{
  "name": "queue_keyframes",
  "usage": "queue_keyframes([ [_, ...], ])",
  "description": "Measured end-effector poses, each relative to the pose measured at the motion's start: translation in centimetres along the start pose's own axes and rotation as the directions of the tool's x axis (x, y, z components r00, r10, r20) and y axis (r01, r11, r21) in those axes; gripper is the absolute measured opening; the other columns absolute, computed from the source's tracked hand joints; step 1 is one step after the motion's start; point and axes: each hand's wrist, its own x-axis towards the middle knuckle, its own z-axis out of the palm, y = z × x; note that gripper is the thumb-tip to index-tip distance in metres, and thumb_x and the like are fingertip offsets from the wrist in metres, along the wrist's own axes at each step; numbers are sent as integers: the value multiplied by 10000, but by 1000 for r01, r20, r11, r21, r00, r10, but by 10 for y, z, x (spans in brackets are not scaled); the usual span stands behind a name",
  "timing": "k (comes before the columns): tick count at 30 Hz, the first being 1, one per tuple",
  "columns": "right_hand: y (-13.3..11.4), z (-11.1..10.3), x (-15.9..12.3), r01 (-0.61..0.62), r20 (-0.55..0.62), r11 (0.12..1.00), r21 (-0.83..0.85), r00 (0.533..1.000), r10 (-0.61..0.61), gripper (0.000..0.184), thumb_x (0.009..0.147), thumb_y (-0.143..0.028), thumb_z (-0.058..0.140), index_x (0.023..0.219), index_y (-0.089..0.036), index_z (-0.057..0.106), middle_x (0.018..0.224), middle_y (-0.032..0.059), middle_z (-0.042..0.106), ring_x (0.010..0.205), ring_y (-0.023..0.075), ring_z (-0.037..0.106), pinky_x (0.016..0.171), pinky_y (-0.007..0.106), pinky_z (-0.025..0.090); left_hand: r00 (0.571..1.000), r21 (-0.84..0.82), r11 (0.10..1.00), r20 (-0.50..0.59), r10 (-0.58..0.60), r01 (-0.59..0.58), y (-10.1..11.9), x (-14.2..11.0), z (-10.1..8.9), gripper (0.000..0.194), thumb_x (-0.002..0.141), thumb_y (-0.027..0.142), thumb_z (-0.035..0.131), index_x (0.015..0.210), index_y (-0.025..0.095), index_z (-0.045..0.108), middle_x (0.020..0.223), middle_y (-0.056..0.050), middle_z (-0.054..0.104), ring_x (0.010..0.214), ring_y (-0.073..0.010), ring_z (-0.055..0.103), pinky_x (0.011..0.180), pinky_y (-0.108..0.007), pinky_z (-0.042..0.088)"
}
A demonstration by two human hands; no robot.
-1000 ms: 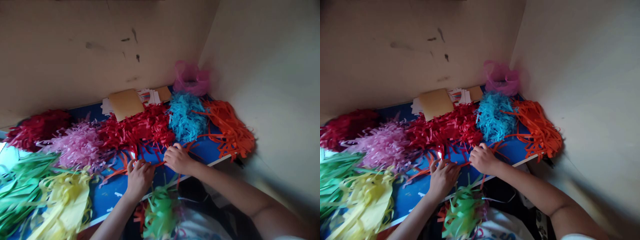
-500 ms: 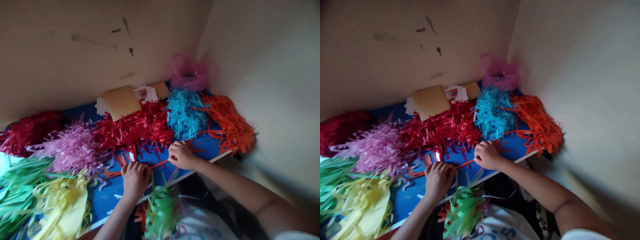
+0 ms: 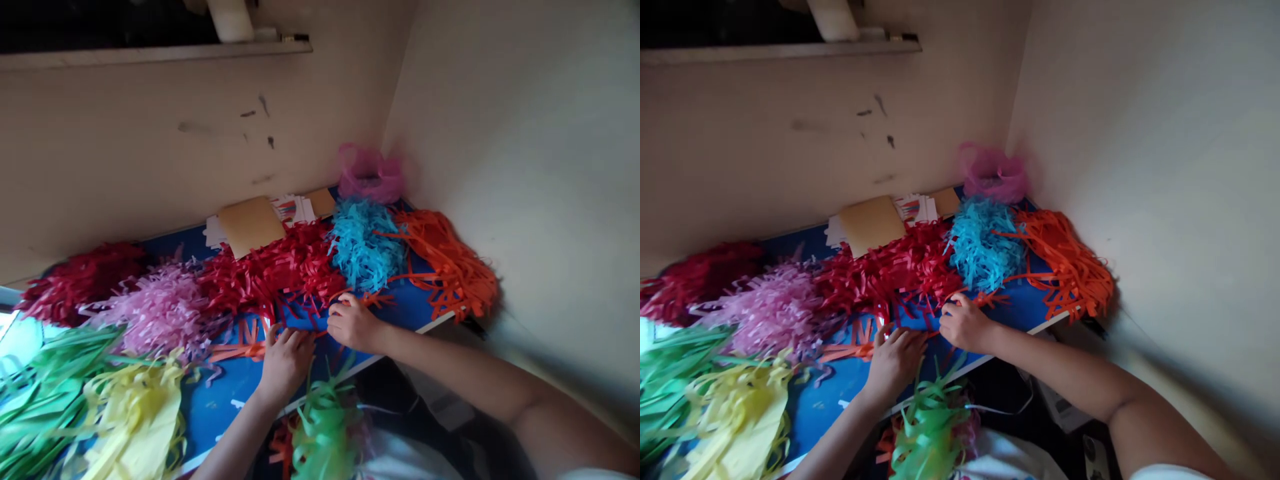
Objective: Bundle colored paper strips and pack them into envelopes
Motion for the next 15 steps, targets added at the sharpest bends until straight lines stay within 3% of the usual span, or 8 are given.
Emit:
queue_keyframes([
  [2, -5, -14, 6, -40, -40, 998, 57, 998, 43, 252, 934, -143, 523, 719, -190, 645, 735, -4, 678, 877, 176, 542, 926, 423, 274, 998, 0, 1000, -54, 22, -22, -1, 3, -7, 211, 891, 121, 563, 963, 230, 728, 828, -16, 740, 756, -176, 650, 997, -469, 360],
  [5, -19, -53, 12, -125, -72, 966, 228, 987, 144, 188, 905, -215, 604, 729, -200, 670, 779, 2, 707, 861, 180, 553, 864, 412, 297, 981, -41, 997, -182, 63, -72, 2, 4, -37, 220, 911, 98, 553, 963, 231, 720, 831, 9, 752, 776, -154, 672, 1082, -483, 287],
  [8, -30, -89, 21, -287, 26, 806, 517, 947, 321, 144, 901, -302, 639, 834, -225, 741, 875, 23, 743, 862, 185, 578, 822, 371, 340, 950, -80, 984, -284, 130, -159, 12, 5, -75, 212, 922, 90, 559, 1003, 218, 708, 842, 23, 765, 792, -140, 688, 1127, -483, 229],
  [9, -31, -94, 25, -340, 128, 684, 645, 931, 342, 169, 901, -323, 635, 846, -220, 757, 864, 24, 745, 838, 179, 589, 796, 344, 365, 942, -79, 980, -300, 152, -184, 15, 7, -86, 207, 926, 91, 556, 1003, 210, 707, 837, 24, 766, 790, -137, 690, 1131, -474, 224],
  [11, -29, -96, 32, -459, 386, 307, 834, 882, 270, 229, 865, -383, 661, 807, -189, 769, 764, 11, 728, 724, 153, 594, 695, 282, 403, 930, -81, 974, -321, 178, -214, 20, 11, -100, 189, 930, 98, 557, 992, 196, 707, 828, 21, 767, 782, -134, 691, 1127, -453, 235],
  [13, -27, -87, 37, -560, 567, -94, 823, 809, 152, 319, 747, -475, 752, 741, -157, 756, 639, -20, 670, 572, 111, 539, 574, 235, 387, 928, -97, 973, -332, 167, -210, 22, 15, -106, 176, 920, 95, 570, 989, 188, 702, 815, 16, 764, 770, -132, 690, 1110, -433, 264],
  [15, -29, -76, 38, -569, 632, -316, 759, 762, 145, 374, 628, -504, 827, 679, -146, 733, 555, -50, 605, 487, 75, 463, 516, 215, 354, 937, -127, 976, -324, 129, -178, 21, 17, -107, 164, 904, 100, 590, 1000, 183, 694, 808, 9, 757, 755, -132, 687, 1093, -427, 293],
])
